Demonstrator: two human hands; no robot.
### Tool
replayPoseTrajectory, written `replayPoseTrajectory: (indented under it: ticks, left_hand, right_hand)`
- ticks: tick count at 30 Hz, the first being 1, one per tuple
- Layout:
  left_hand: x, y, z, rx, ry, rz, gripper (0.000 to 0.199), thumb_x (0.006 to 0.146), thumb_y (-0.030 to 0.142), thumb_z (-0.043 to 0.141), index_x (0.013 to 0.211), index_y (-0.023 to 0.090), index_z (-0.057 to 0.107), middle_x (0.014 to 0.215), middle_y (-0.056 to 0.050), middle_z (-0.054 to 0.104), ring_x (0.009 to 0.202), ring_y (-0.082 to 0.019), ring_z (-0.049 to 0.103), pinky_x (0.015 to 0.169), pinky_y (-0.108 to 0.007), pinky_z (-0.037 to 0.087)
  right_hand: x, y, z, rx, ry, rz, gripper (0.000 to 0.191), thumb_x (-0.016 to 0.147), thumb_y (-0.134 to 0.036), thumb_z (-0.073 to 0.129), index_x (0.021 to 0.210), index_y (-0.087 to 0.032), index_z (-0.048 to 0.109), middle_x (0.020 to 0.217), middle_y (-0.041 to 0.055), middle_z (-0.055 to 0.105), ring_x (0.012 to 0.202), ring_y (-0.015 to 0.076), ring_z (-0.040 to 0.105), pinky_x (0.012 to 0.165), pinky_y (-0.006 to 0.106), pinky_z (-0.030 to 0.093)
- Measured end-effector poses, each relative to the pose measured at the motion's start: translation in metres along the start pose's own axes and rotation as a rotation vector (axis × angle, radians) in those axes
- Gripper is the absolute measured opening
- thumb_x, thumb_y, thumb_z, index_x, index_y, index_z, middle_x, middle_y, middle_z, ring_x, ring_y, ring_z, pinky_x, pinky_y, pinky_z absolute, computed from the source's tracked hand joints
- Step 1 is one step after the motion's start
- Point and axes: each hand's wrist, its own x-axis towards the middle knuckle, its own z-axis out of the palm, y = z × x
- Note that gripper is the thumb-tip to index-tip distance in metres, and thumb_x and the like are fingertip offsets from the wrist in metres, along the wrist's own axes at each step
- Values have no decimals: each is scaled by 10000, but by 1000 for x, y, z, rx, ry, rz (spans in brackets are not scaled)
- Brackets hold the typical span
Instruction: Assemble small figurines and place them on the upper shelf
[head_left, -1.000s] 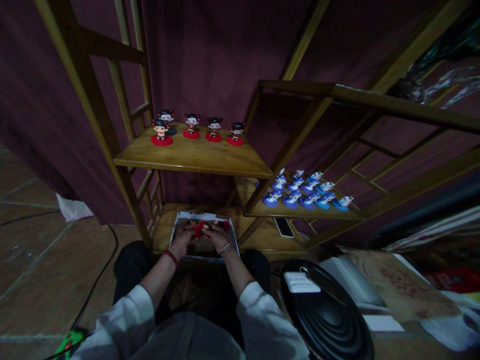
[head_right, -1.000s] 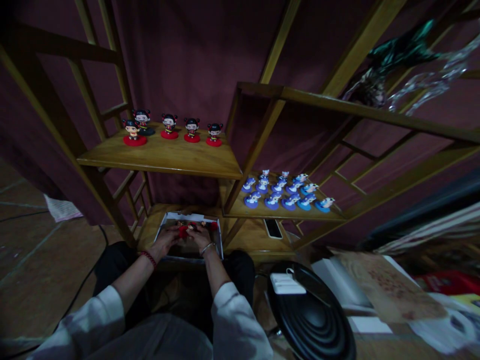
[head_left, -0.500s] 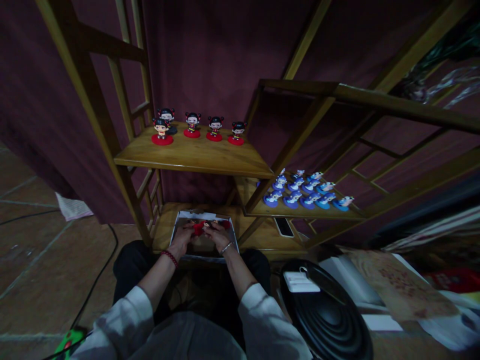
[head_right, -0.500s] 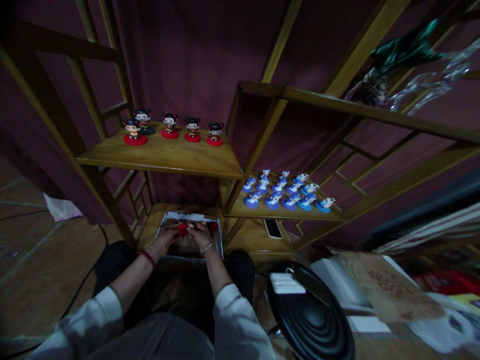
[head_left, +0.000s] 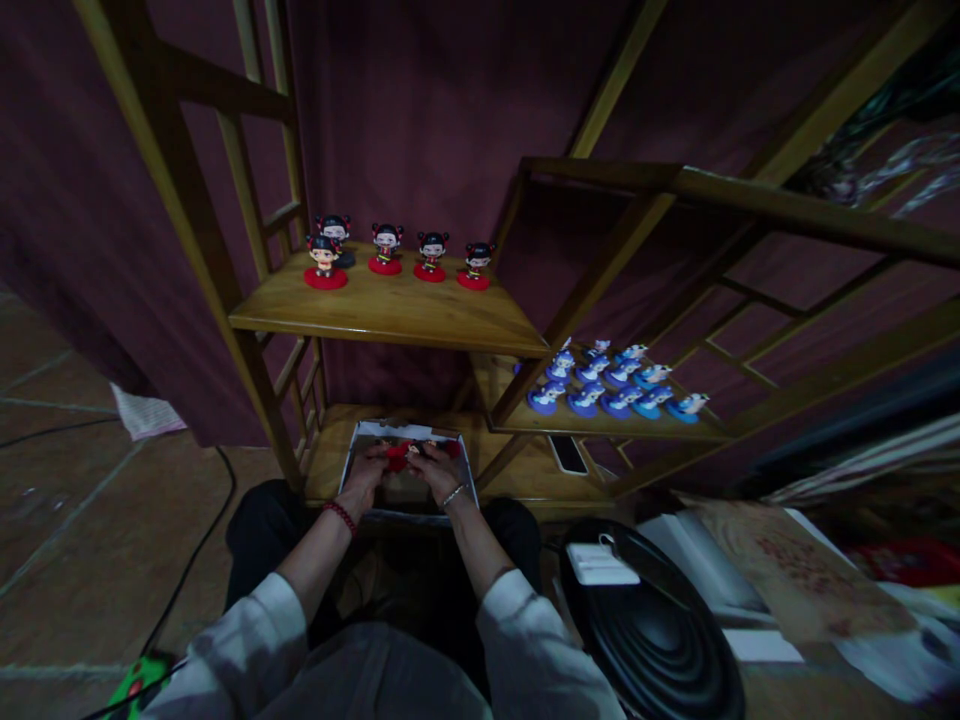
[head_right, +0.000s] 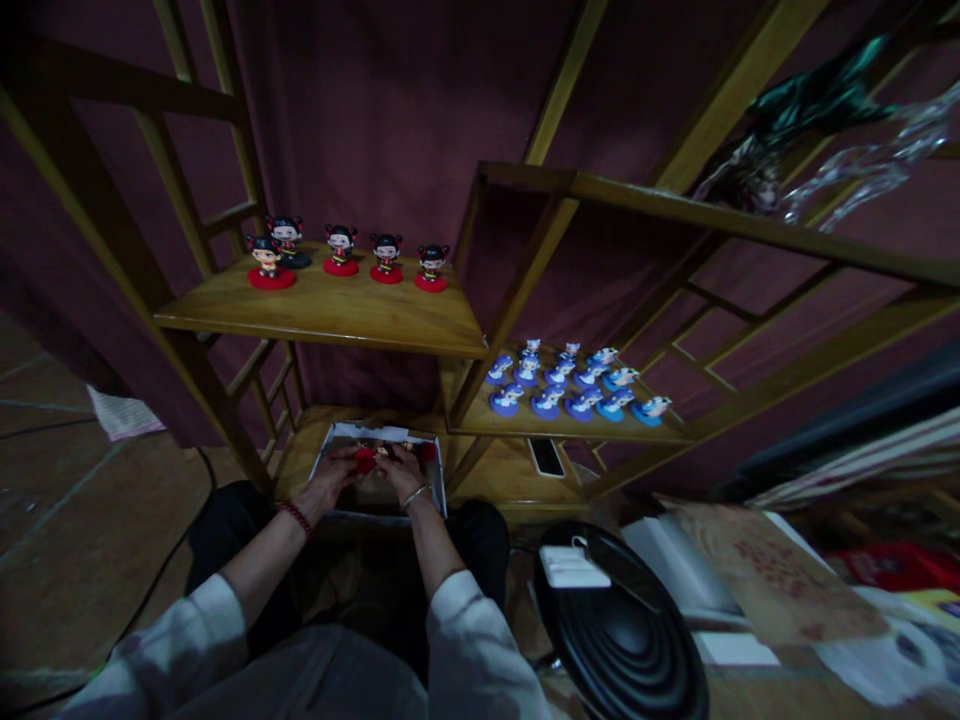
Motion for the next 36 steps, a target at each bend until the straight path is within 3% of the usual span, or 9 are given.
replayPoseTrajectory:
  ticks: [8, 23, 36]
  left_hand:
    - [-5, 3, 2, -28, 3, -21, 228, 653, -21, 497, 787, 116, 621, 691, -42, 653, 655, -127, 619, 629, -245, 494]
    - [-12, 8, 3, -174, -113, -37, 147, 681, 3, 582, 777, 113, 589, 700, -69, 675, 663, -159, 645, 727, -347, 542]
    - [-14, 8, 1, -225, -199, -23, 202, 676, -34, 569, 790, 125, 621, 764, -59, 685, 722, -161, 646, 790, -382, 526]
  right_hand:
    - [0, -2, 3, -12, 10, -3, 349, 469, -312, 765, 761, -158, 652, 698, 9, 639, 623, 136, 590, 545, 245, 452]
    - [-7, -11, -1, -32, 12, -48, 315, 481, -303, 730, 752, -166, 648, 694, -10, 626, 631, 112, 554, 540, 213, 428]
    - [-14, -14, -1, -20, 22, -60, 319, 480, -323, 740, 745, -174, 642, 686, -12, 629, 651, 128, 561, 592, 242, 438]
